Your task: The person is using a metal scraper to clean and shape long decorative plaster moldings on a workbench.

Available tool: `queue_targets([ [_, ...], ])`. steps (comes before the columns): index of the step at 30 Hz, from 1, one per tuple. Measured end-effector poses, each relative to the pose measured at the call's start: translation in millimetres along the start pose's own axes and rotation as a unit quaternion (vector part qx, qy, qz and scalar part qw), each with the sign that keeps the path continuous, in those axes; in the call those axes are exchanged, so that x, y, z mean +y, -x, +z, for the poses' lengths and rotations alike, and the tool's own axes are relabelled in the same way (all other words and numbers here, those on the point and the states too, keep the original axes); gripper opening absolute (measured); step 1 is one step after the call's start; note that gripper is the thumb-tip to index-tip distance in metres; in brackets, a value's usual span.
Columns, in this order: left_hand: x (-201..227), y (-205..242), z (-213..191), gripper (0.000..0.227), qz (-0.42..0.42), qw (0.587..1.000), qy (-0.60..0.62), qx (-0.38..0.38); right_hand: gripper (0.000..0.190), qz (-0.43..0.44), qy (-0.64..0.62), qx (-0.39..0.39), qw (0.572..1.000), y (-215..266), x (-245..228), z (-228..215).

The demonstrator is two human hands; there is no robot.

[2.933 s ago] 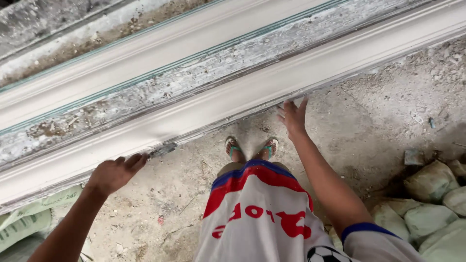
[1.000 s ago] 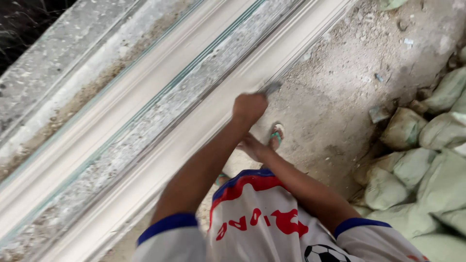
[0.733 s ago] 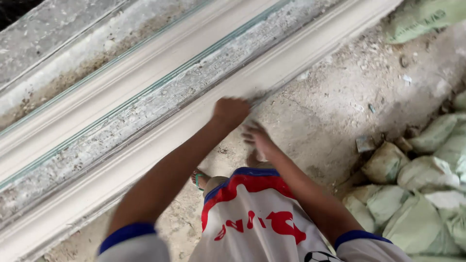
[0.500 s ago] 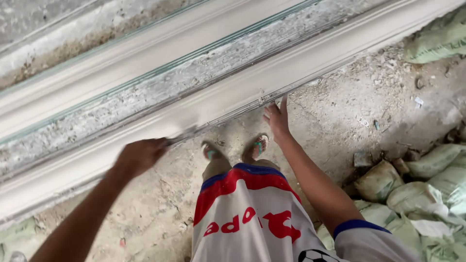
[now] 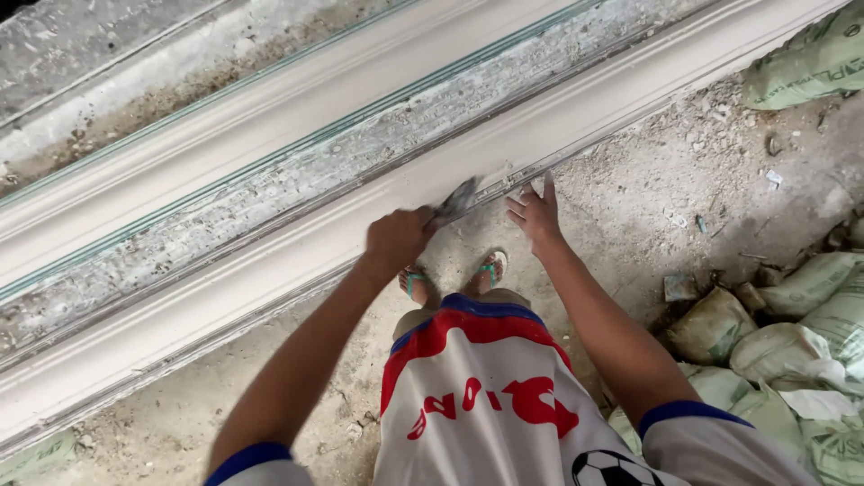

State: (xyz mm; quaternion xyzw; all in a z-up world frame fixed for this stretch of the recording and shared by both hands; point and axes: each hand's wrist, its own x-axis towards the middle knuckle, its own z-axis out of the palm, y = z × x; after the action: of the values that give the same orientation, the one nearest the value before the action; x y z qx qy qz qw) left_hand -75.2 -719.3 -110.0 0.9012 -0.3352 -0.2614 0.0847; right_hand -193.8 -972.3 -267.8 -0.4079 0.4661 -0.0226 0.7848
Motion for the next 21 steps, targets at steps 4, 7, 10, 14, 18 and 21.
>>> queue_targets([
  [4,-108.3,91.3,-15.2,0.045,-0.004,0.995,-0.089,-0.039,0.082,-0.002,-0.036,-0.011,0.999,-30.2,28.7,-26.5],
  [7,-186.5,160.2,-13.7,0.053,-0.03,0.99,-0.12,-0.072,0.077,-0.016,-0.038,-0.028,0.999,-29.2,30.5,-21.3],
  [10,-189.1,168.0,8.3,0.054,-0.053,0.987,-0.144,-0.054,0.077,-0.015,-0.068,0.001,0.998,-31.1,36.8,-12.2],
  [14,-91.5,67.7,29.2,0.042,-0.053,0.992,-0.115,-0.004,0.076,-0.02,-0.097,0.047,0.994,-31.8,41.8,-2.5],
  [18,44.9,-59.4,54.2,0.024,-0.023,0.999,-0.047,0.015,0.071,-0.018,-0.1,0.027,0.995,-16.9,24.5,-0.1],
  [21,89.3,-86.9,49.1,0.021,0.04,0.997,-0.045,0.043,0.066,-0.016,-0.078,-0.002,0.997,-16.9,21.9,-11.9],
])
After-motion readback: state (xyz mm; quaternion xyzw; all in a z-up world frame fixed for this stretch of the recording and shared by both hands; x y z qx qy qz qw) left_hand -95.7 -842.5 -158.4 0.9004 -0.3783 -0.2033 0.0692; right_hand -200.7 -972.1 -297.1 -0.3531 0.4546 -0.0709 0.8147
